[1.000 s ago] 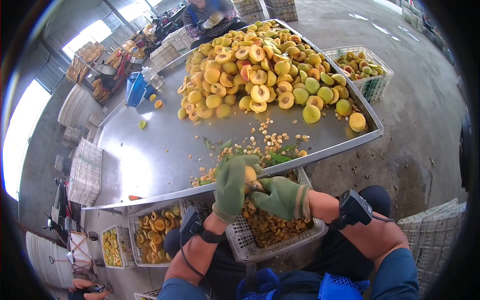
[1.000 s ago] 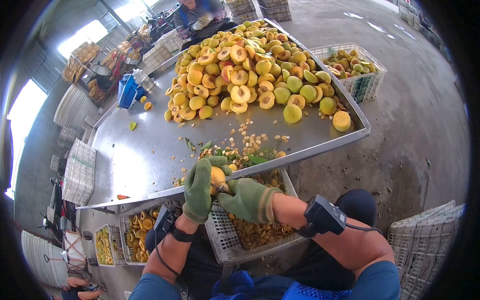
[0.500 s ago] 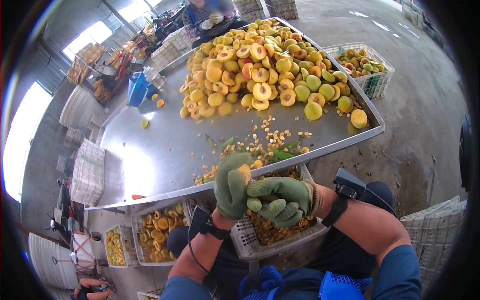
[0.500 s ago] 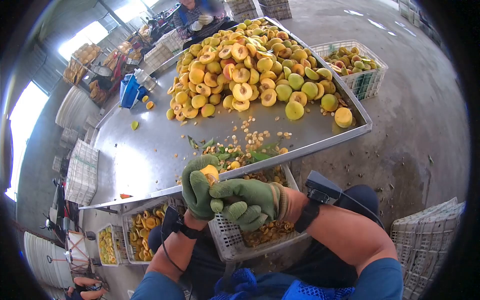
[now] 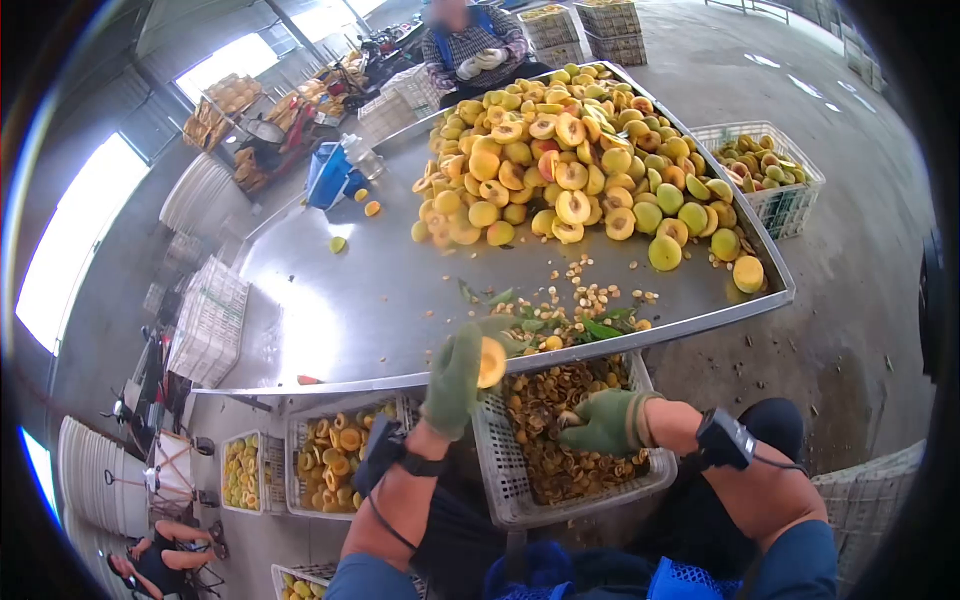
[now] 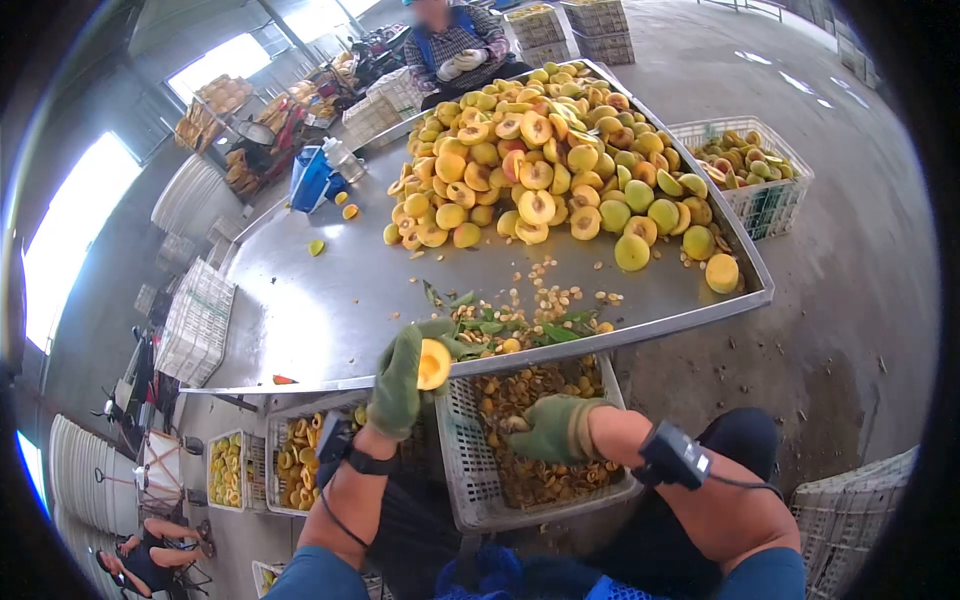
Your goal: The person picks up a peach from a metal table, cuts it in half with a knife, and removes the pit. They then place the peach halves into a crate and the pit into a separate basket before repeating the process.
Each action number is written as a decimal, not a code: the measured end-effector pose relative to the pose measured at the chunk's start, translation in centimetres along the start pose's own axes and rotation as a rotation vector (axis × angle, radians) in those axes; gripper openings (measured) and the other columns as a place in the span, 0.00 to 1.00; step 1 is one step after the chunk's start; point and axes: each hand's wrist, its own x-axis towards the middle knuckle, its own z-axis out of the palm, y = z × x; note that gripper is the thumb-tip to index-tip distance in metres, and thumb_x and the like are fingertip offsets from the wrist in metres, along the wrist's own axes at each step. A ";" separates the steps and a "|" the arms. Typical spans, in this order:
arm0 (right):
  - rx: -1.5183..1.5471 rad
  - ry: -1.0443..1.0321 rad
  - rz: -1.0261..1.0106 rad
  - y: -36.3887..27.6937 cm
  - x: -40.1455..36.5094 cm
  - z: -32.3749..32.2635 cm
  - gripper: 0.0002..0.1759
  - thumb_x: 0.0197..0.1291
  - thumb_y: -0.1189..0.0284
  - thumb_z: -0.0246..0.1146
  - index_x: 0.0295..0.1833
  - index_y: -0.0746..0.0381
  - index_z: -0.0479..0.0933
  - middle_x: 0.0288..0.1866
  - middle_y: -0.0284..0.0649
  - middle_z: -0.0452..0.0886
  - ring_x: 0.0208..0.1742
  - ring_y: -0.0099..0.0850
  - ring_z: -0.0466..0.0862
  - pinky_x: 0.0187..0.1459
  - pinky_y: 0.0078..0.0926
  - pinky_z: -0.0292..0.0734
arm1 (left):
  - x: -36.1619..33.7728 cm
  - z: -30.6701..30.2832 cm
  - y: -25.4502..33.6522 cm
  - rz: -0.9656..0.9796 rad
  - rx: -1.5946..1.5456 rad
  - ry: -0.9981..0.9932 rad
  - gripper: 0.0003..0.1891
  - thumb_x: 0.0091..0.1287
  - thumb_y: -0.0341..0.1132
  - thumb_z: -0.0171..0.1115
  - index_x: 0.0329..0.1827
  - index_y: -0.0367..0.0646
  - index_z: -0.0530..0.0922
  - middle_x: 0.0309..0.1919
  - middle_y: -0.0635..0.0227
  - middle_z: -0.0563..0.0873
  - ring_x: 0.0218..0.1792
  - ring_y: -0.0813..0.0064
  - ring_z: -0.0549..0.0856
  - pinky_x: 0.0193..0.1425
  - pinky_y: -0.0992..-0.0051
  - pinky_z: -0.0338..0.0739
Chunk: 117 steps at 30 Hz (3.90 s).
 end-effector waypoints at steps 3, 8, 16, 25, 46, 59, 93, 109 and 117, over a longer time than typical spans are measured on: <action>-0.123 -0.147 -0.006 -0.1 0.0 0.5 0.29 0.70 0.47 0.53 0.60 0.57 0.83 0.52 0.53 0.88 0.57 0.55 0.85 0.64 0.50 0.77 | -0.7 -6.4 0.1 0.473 0.719 0.155 0.21 0.82 0.44 0.50 0.61 0.37 0.83 0.40 0.61 0.91 0.35 0.69 0.89 0.42 0.72 0.84; -0.187 -0.279 -0.104 -0.8 -2.0 1.9 0.29 0.73 0.48 0.48 0.69 0.50 0.77 0.61 0.50 0.84 0.62 0.55 0.83 0.66 0.51 0.76 | -5.4 -23.3 -5.1 -0.122 1.451 0.319 0.29 0.72 0.52 0.61 0.57 0.29 0.84 0.47 0.46 0.90 0.49 0.55 0.89 0.58 0.61 0.82; -0.057 -0.166 -0.168 -1.6 -4.5 -0.6 0.28 0.73 0.48 0.50 0.61 0.57 0.81 0.57 0.52 0.86 0.60 0.52 0.85 0.63 0.49 0.77 | 11.2 -1.3 0.8 0.372 0.944 0.127 0.22 0.76 0.44 0.63 0.61 0.35 0.81 0.46 0.50 0.91 0.47 0.60 0.91 0.52 0.65 0.84; 0.114 0.112 0.079 0.9 -6.7 -4.5 0.29 0.72 0.47 0.54 0.55 0.62 0.84 0.51 0.55 0.88 0.56 0.54 0.86 0.62 0.47 0.78 | 29.5 14.3 -3.8 0.393 1.122 0.196 0.27 0.66 0.52 0.68 0.56 0.35 0.82 0.42 0.52 0.91 0.41 0.54 0.90 0.47 0.63 0.83; 0.905 0.524 -0.267 0.2 1.7 -3.6 0.17 0.71 0.60 0.65 0.45 0.65 0.77 0.32 0.42 0.85 0.28 0.35 0.86 0.31 0.33 0.80 | 4.7 3.3 -1.4 0.109 -0.056 -0.181 0.22 0.81 0.41 0.54 0.71 0.35 0.72 0.63 0.56 0.81 0.61 0.65 0.83 0.65 0.64 0.81; 0.242 0.729 -0.207 -0.9 3.2 -1.9 0.12 0.64 0.66 0.66 0.41 0.65 0.77 0.36 0.54 0.84 0.38 0.56 0.85 0.39 0.46 0.78 | 3.9 2.5 -2.8 0.055 -0.258 -0.190 0.28 0.85 0.52 0.46 0.72 0.36 0.73 0.61 0.60 0.84 0.59 0.69 0.85 0.65 0.67 0.82; 0.814 0.559 -0.325 -2.8 5.1 2.0 0.07 0.67 0.77 0.61 0.48 0.64 0.80 0.37 0.44 0.86 0.38 0.38 0.84 0.42 0.35 0.80 | 1.1 5.8 -1.6 0.270 -0.120 0.148 0.16 0.83 0.41 0.54 0.61 0.39 0.79 0.52 0.65 0.86 0.49 0.75 0.85 0.56 0.72 0.81; 0.824 0.462 -0.241 -1.9 6.1 2.1 0.07 0.69 0.75 0.62 0.49 0.64 0.81 0.36 0.38 0.86 0.35 0.25 0.81 0.39 0.32 0.78 | 1.4 6.1 -1.7 0.187 -0.160 0.186 0.15 0.80 0.40 0.59 0.60 0.39 0.76 0.49 0.64 0.84 0.46 0.77 0.84 0.52 0.75 0.83; 0.596 0.563 -0.234 -1.6 6.8 2.5 0.07 0.70 0.74 0.62 0.49 0.61 0.82 0.35 0.36 0.86 0.36 0.20 0.83 0.37 0.25 0.77 | 0.9 6.9 -1.8 0.203 -0.175 0.247 0.16 0.82 0.42 0.54 0.62 0.40 0.73 0.51 0.64 0.82 0.48 0.77 0.83 0.54 0.73 0.82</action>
